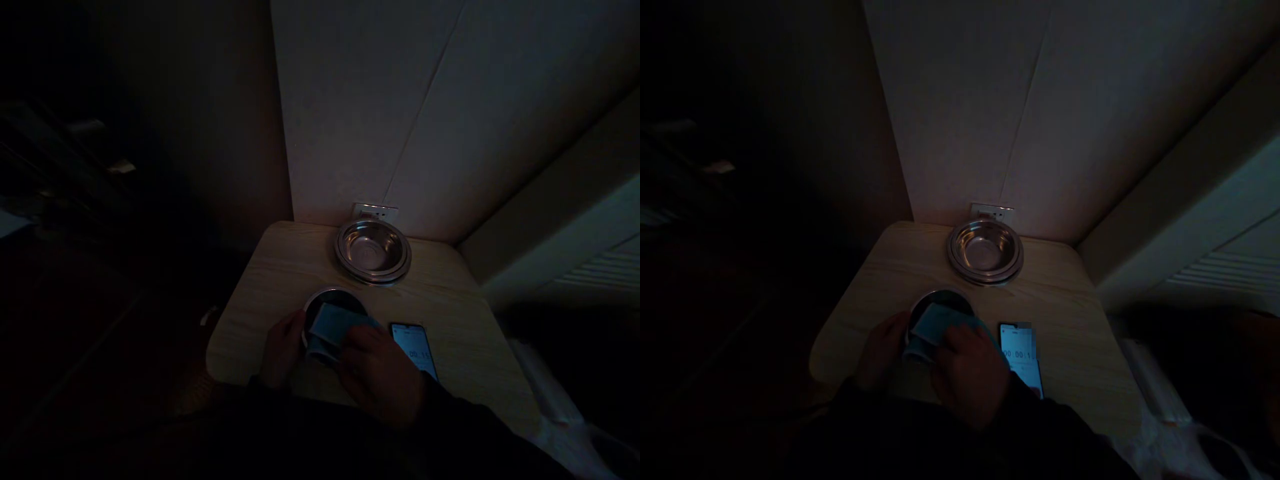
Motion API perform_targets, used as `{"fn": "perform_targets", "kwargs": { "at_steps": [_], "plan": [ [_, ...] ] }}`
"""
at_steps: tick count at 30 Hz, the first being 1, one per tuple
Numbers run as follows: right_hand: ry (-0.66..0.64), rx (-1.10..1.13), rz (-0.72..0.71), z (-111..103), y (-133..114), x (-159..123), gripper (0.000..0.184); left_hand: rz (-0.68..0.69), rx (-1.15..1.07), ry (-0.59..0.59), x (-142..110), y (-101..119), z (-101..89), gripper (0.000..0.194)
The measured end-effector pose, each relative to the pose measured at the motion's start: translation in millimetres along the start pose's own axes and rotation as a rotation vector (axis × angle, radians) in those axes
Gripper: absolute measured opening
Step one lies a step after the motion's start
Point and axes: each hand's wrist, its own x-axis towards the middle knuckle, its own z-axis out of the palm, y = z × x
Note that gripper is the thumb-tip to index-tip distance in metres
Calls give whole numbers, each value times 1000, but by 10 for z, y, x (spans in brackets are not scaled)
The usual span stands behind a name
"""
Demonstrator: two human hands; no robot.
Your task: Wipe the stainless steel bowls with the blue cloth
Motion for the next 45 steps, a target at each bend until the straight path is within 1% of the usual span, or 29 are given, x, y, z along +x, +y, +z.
{"fn": "perform_targets", "kwargs": {
  "at_steps": [2,3,6,7,10,12,14,17,20,22,24,27,29,31,34,37,41,43,45],
  "plan": [
    [12,30,-101,27,54,-20,16,5,-11,3,-19,4,-3,41],
    [-12,51,-142,47,82,-34,20,9,-14,11,-25,3,-3,41],
    [-105,87,-209,133,135,-65,45,26,-15,33,-30,-14,3,40],
    [-113,90,-213,168,133,-67,48,31,-14,34,-29,-23,6,40],
    [-62,81,-176,253,66,-46,46,25,-44,34,-22,-51,11,41],
    [-34,76,-157,274,5,-17,48,8,-74,27,-18,-66,6,42],
    [-36,74,-174,269,-28,20,47,2,-82,15,-16,-71,-5,43],
    [-72,22,-218,267,3,76,40,8,-54,12,-22,-60,-19,42],
    [-88,-98,-229,313,90,104,32,0,-34,33,-35,-36,-18,41],
    [-58,-162,-247,357,143,94,26,-5,-24,40,-45,-25,-11,40],
    [2,-199,-277,400,173,73,22,-1,-22,32,-52,-21,-6,40],
    [81,-229,-291,473,147,69,19,19,-5,26,-60,-15,-3,41],
    [126,-240,-271,540,84,100,20,20,36,33,-63,-9,-5,41],
    [166,-248,-221,615,7,144,20,16,76,46,-63,-5,-10,41],
    [206,-258,-167,691,-59,183,22,31,104,55,-51,-7,-24,40],
    [250,-255,-227,674,-1,137,24,48,127,49,-20,0,-41,39],
    [290,-229,-350,571,175,17,22,74,147,-4,29,28,-39,42],
    [296,-226,-369,545,223,-13,21,63,123,-12,29,34,-34,43],
    [285,-220,-349,549,220,-13,20,52,84,6,-1,21,-44,43]
  ]
}}
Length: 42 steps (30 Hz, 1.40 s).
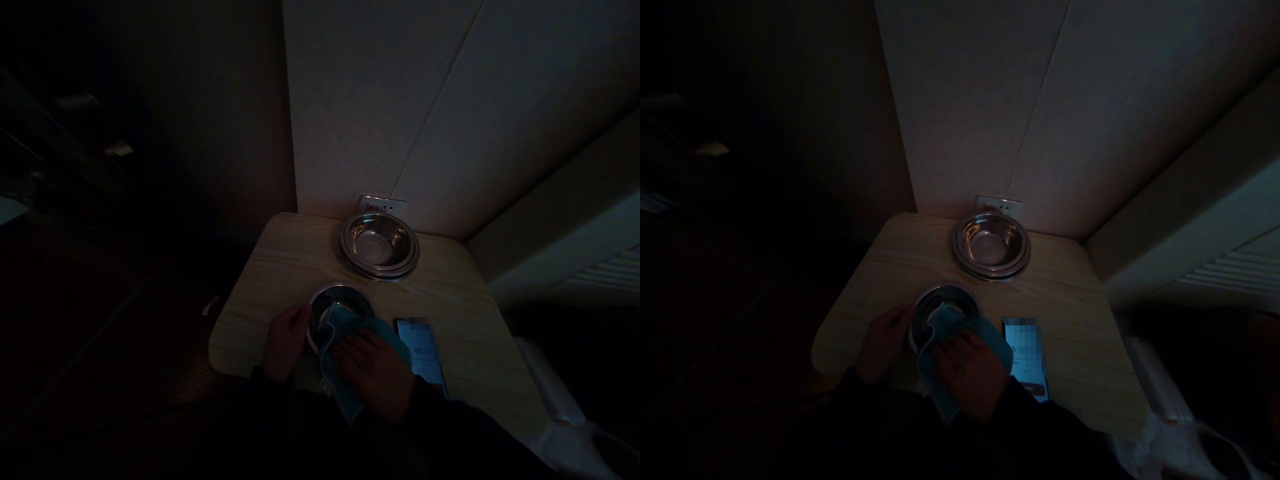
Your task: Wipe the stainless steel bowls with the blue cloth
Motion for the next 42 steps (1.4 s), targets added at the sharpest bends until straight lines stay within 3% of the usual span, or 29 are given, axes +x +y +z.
{"fn": "perform_targets", "kwargs": {
  "at_steps": [7,13,21,24,27,31,34,39,42],
  "plan": [
    [-93,60,122,36,-168,160,19,-93,-59,-26,-224,-114,-129,41],
    [-88,65,225,64,-287,272,20,-80,18,13,-228,-49,-115,37],
    [-109,90,13,-98,20,16,21,14,59,3,-144,-22,-132,37],
    [-116,99,4,-123,43,10,20,-6,37,13,-130,-10,-119,38],
    [-141,120,84,-80,-112,121,19,-15,48,30,-126,10,-104,38],
    [-112,65,322,86,-414,335,15,-22,77,40,-138,16,-111,37],
    [-100,23,411,190,-498,392,15,-33,81,48,-140,15,-130,36],
    [-63,75,219,113,-318,205,20,7,77,30,-87,39,-131,37],
    [-79,91,190,19,-226,114,20,6,45,6,-64,41,-119,37]
  ]
}}
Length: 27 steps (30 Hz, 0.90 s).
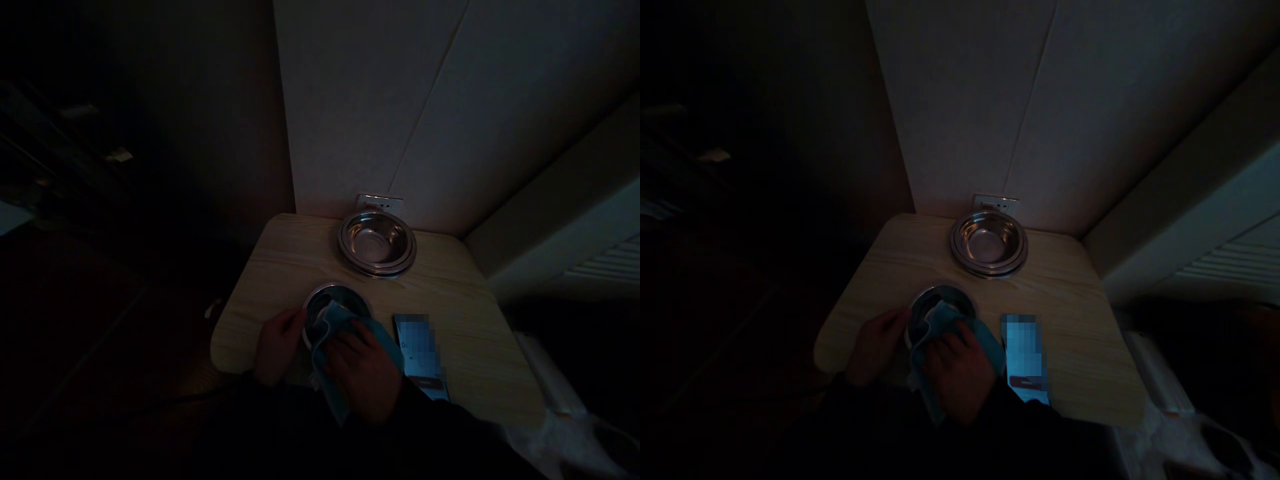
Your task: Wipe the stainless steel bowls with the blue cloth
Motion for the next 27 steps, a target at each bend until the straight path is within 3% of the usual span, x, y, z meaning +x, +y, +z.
{"fn": "perform_targets", "kwargs": {
  "at_steps": [10,16,19,27],
  "plan": [
    [-17,34,106,-13,-113,103,17,-140,-178,-34,-230,-123,-15,48],
    [24,-39,215,167,-282,295,16,-60,-138,28,-167,-66,-28,40],
    [33,-26,163,171,-239,281,20,-73,-119,8,-130,-56,-49,44],
    [-95,40,-61,-120,109,15,19,-55,-68,2,-62,-33,-43,41]
  ]
}}
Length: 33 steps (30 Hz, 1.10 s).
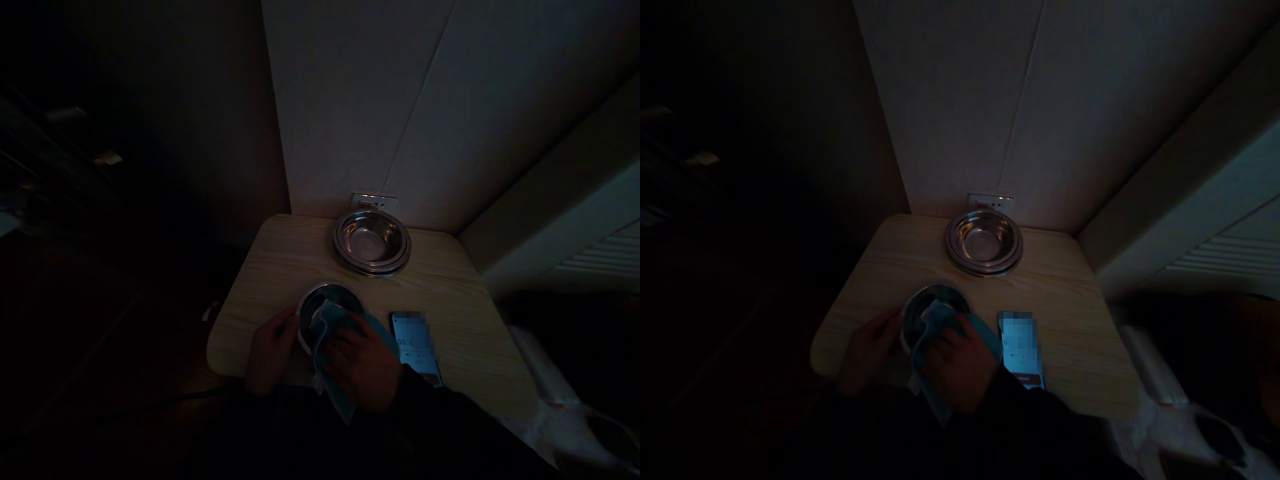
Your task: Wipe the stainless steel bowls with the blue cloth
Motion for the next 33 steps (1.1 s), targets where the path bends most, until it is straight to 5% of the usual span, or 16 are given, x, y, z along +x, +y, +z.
{"fn": "perform_targets", "kwargs": {
  "at_steps": [14,24,33],
  "plan": [
    [51,-89,235,274,-336,361,26,40,-17,44,16,3,21,37],
    [2,-30,75,71,-100,92,22,67,0,56,42,-49,62,41],
    [43,-59,254,176,-282,304,23,41,10,25,128,63,73,40]
  ]
}}
